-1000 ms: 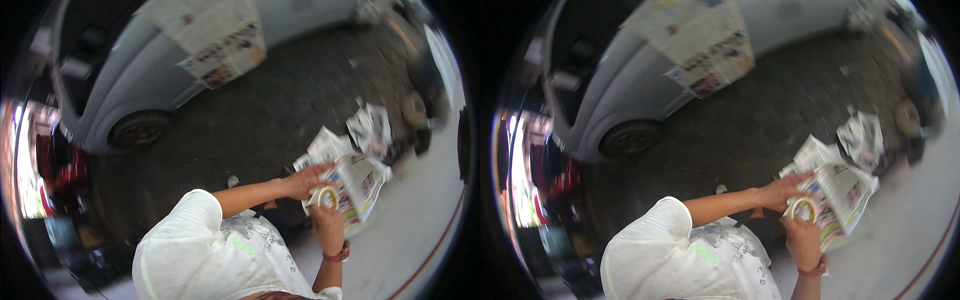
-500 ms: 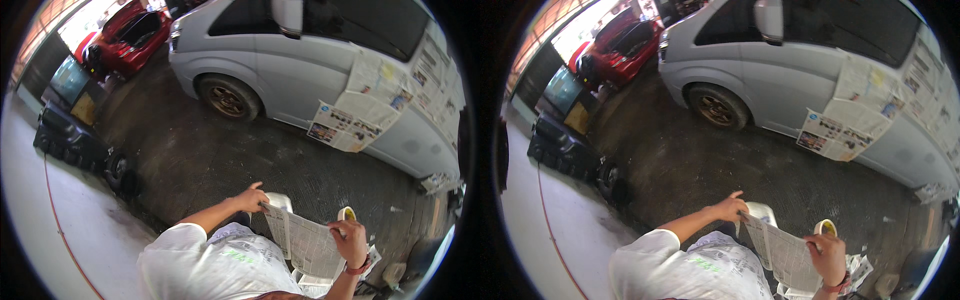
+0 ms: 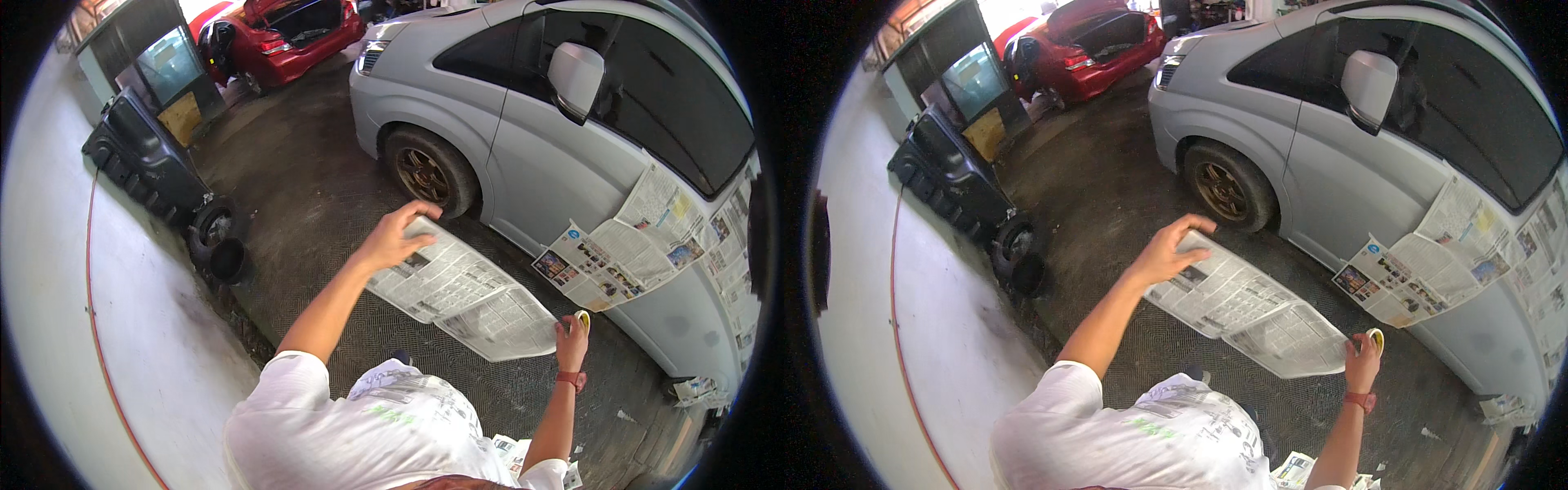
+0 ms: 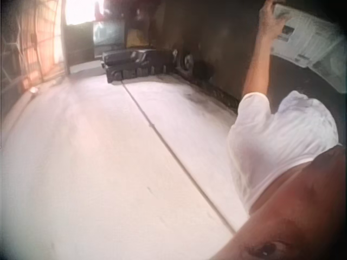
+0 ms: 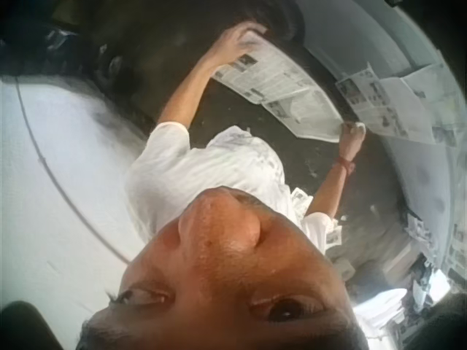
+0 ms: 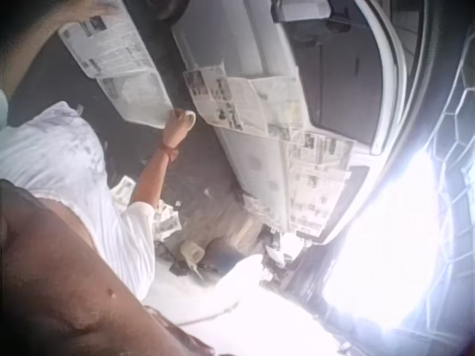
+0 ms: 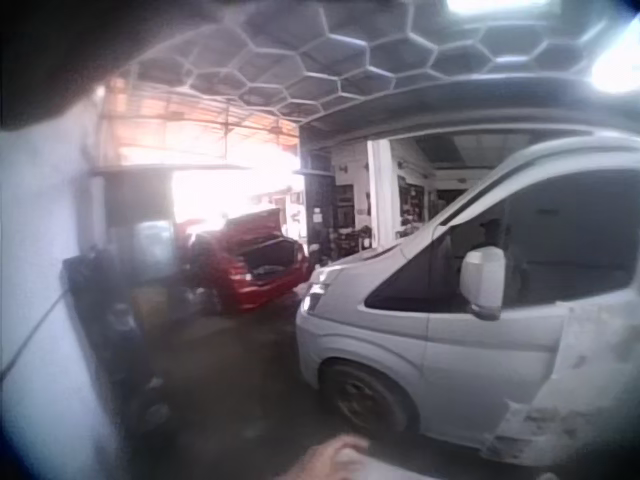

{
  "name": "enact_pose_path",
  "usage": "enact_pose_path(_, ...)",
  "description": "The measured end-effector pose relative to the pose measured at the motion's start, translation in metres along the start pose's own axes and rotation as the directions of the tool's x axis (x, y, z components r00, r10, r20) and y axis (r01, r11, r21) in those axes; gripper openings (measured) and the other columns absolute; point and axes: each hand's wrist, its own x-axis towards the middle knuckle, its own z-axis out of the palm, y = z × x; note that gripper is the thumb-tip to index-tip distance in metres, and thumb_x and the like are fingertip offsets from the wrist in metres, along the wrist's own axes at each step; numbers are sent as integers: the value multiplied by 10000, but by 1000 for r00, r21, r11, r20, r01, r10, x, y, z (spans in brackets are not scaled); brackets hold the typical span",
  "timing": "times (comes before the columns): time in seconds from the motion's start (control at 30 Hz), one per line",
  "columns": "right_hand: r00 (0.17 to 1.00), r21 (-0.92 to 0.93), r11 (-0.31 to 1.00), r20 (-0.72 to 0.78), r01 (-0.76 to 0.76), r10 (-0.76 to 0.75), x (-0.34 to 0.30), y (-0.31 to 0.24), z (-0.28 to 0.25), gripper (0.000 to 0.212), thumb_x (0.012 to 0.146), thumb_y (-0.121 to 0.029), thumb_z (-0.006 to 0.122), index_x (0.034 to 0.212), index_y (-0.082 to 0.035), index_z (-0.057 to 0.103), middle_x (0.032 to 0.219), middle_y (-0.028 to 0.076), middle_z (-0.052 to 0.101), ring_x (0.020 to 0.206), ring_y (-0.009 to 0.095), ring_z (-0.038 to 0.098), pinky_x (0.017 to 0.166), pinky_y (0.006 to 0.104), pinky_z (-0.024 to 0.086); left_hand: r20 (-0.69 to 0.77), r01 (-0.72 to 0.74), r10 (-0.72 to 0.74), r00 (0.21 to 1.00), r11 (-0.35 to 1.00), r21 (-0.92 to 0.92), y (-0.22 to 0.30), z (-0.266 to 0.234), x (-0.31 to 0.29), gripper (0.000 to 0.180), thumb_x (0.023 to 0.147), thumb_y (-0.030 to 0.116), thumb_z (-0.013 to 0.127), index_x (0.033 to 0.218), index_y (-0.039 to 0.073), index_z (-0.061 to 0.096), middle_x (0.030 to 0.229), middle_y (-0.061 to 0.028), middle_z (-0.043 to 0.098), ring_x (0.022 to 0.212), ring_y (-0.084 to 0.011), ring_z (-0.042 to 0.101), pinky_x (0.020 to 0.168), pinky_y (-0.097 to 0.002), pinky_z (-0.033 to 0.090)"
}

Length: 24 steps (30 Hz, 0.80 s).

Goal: The person tapes sheets of newspaper onto the side of a silver car using masking tape. They smooth the paper, tear tape, and secure edges along the door and fender. The person kneels and stands repeatedly to reach different areas.

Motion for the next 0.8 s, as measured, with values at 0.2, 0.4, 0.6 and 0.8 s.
enact_pose_path(0.2,978,567,797,139,-209,158,-19,-94,-15,555,1163,-74,516,1686,-102,333,1107,108,691,897,228,670,865,396,577,151,-482,459,876,810,335,28,114,8,463,909,-97,615,1322,107,656,1271,-134,716,1107,-379,750,940,-462,640)
enact_pose_path(0.4,924,880,328,379,-343,-51,-57,-140,-31,706,1159,-73,587,1723,-102,163,1093,115,790,995,157,736,899,318,581,225,-333,270,936,887,320,35,207,-18,287,919,-54,659,1184,41,717,1156,-149,740,1064,-364,759,936,-480,642)
enact_pose_path(0.6,902,897,169,426,-409,-76,-69,-129,-18,704,1143,-31,589,1723,-77,193,1117,142,789,1017,160,732,888,318,584,182,-333,280,943,833,441,40,214,-28,284,908,-55,684,1177,35,691,1234,-162,749,1104,-366,768,919,-475,659)
enact_pose_path(0.8,899,909,158,410,-387,-153,-52,-137,-25,716,1144,-41,594,1730,-74,183,1128,146,788,1020,156,733,872,315,597,250,-474,403,880,734,486,49,201,-26,264,941,23,657,1182,-3,760,1247,-170,735,1136,-360,757,970,-454,648)
